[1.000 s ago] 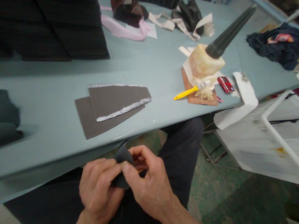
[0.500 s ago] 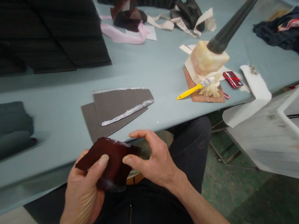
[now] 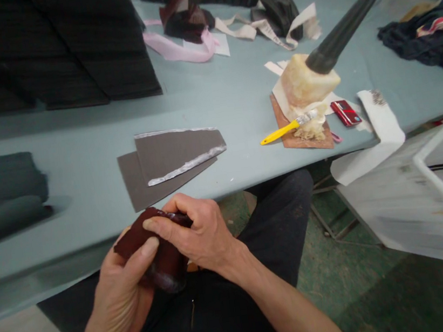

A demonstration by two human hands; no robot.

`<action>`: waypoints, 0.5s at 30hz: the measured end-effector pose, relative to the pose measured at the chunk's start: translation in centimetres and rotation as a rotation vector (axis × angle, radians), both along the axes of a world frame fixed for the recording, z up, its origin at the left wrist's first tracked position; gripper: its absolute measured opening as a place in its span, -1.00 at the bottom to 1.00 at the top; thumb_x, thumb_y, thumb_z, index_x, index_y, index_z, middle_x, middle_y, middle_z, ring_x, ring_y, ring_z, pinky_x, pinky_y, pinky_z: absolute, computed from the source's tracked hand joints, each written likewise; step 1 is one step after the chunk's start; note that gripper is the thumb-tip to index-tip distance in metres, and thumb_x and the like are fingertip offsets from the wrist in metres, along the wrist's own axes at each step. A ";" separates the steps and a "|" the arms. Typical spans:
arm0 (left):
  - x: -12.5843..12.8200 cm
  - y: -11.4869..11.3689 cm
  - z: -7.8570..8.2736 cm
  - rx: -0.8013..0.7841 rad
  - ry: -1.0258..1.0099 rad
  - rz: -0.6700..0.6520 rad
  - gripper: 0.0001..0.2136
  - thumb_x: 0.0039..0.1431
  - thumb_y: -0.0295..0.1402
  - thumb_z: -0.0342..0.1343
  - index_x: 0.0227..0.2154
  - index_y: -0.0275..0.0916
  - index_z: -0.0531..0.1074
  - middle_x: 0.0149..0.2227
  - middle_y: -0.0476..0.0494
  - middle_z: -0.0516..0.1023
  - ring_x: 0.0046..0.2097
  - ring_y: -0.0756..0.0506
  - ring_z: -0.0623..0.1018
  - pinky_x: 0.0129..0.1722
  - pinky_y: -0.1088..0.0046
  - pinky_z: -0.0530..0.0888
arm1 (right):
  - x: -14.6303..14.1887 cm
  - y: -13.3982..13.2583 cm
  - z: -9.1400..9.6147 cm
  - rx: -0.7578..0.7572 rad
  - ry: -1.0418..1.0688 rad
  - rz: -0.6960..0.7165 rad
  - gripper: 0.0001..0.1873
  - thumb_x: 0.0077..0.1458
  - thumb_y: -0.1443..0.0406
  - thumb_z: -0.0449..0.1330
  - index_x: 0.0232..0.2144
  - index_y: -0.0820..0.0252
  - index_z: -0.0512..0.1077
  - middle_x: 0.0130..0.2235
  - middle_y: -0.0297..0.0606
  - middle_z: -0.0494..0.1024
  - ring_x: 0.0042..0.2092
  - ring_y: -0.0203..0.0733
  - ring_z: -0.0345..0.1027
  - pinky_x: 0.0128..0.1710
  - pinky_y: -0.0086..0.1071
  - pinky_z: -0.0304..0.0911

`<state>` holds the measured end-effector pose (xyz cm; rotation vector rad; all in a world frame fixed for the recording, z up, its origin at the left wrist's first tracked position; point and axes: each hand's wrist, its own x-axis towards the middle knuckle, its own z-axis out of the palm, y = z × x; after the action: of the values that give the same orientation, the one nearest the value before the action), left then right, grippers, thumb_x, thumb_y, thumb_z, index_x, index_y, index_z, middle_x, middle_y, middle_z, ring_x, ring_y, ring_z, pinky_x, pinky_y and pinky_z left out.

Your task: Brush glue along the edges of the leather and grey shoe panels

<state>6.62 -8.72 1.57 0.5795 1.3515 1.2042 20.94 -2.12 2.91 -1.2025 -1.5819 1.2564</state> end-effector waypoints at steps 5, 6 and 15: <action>-3.0 1.1 1.4 0.122 0.197 -0.281 -0.62 0.22 0.07 0.31 -0.35 -0.19 0.57 -0.43 -0.09 0.60 -0.38 -0.08 0.57 -0.37 0.46 0.55 | 0.3 0.3 -0.1 0.036 -0.062 0.082 -0.63 0.28 0.07 0.30 -0.49 0.13 0.42 -0.54 -0.51 0.37 -0.49 -0.40 0.16 -0.45 -0.46 0.07; -3.3 1.4 1.9 0.142 0.278 -0.318 -0.61 0.25 0.07 0.29 -0.38 -0.19 0.56 -0.44 -0.09 0.59 -0.40 -0.07 0.56 -0.38 0.48 0.53 | 0.3 0.3 0.0 0.040 -0.063 0.101 -0.64 0.29 0.08 0.28 -0.49 0.13 0.42 -0.54 -0.51 0.38 -0.48 -0.39 0.17 -0.43 -0.45 0.08; -3.6 2.2 4.2 0.189 0.435 -0.436 -0.56 0.32 0.05 0.19 -0.52 -0.19 0.41 -0.60 0.02 0.43 -0.55 0.01 0.44 -0.56 0.57 0.41 | -0.2 0.4 0.7 0.136 -0.035 0.179 -0.63 0.35 0.20 0.18 -0.52 0.12 0.33 -0.55 -0.51 0.31 -0.50 -0.39 0.11 -0.42 -0.45 0.06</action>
<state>3.05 -6.53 5.79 1.2575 1.3740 0.8773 20.78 -1.75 3.66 -1.0216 -1.8031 1.2222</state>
